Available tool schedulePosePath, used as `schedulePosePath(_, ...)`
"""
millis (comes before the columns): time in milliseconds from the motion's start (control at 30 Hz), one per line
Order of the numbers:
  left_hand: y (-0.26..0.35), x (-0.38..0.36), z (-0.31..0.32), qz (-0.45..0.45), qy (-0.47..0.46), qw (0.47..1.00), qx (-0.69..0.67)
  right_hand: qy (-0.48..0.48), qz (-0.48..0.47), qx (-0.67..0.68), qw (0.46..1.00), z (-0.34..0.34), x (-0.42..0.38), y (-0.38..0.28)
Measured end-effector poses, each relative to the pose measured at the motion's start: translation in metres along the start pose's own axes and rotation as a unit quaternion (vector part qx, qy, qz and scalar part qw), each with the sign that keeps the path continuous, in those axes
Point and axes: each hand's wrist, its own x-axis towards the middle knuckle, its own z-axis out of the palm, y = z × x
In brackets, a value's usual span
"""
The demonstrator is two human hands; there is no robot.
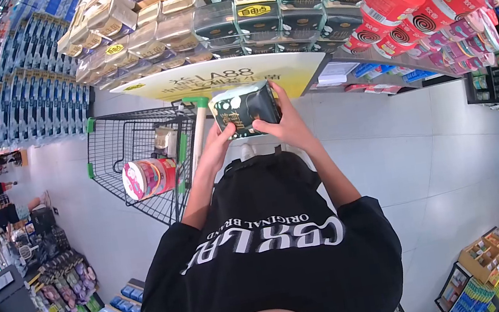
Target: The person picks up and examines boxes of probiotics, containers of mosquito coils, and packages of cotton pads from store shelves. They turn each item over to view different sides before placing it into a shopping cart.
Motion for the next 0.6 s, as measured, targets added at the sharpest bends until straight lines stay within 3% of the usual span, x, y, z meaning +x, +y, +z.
schedulePosePath(67, 0.007, -0.009, -0.004, 0.023, 0.002, 0.999, 0.023, -0.018, -0.011, -0.042, 0.999, 0.002, 0.009, -0.02)
schedulePosePath(133, -0.005, -0.018, -0.019, 0.069, 0.049, 0.994, 0.065, -0.007, -0.079, -0.182, 0.98, -0.001, 0.028, -0.059)
schedulePosePath(167, -0.017, -0.021, -0.035, 0.132, 0.09, 0.965, 0.209, -0.003, -0.113, -0.249, 0.962, -0.002, 0.04, -0.083)
schedulePosePath(233, -0.029, -0.03, -0.068, 0.243, 0.167, 0.826, 0.48, 0.038, -0.244, -0.392, 0.886, -0.003, 0.067, -0.137)
schedulePosePath(300, -0.021, -0.056, -0.078, 0.195, 0.211, 0.765, 0.577, 0.05, -0.364, -0.357, 0.859, 0.001, 0.102, -0.182)
schedulePosePath(367, -0.051, -0.069, -0.106, 0.174, 0.267, 0.689, 0.651, 0.108, -0.479, -0.441, 0.752, -0.007, 0.148, -0.203)
schedulePosePath(433, -0.066, -0.081, -0.121, 0.141, 0.257, 0.759, 0.581, 0.076, -0.474, -0.479, 0.735, 0.003, 0.174, -0.223)
schedulePosePath(500, -0.074, -0.092, -0.136, 0.103, 0.251, 0.817, 0.508, -0.057, -0.391, -0.573, 0.718, -0.034, 0.246, -0.188)
schedulePosePath(533, -0.083, -0.097, -0.141, 0.143, 0.266, 0.801, 0.517, -0.067, -0.31, -0.692, 0.648, -0.037, 0.253, -0.164)
schedulePosePath(567, -0.084, -0.104, -0.144, 0.148, 0.274, 0.807, 0.503, -0.061, -0.357, -0.66, 0.658, -0.042, 0.272, -0.145)
schedulePosePath(600, -0.078, -0.11, -0.146, 0.156, 0.278, 0.812, 0.489, -0.004, -0.317, -0.728, 0.608, -0.032, 0.264, -0.147)
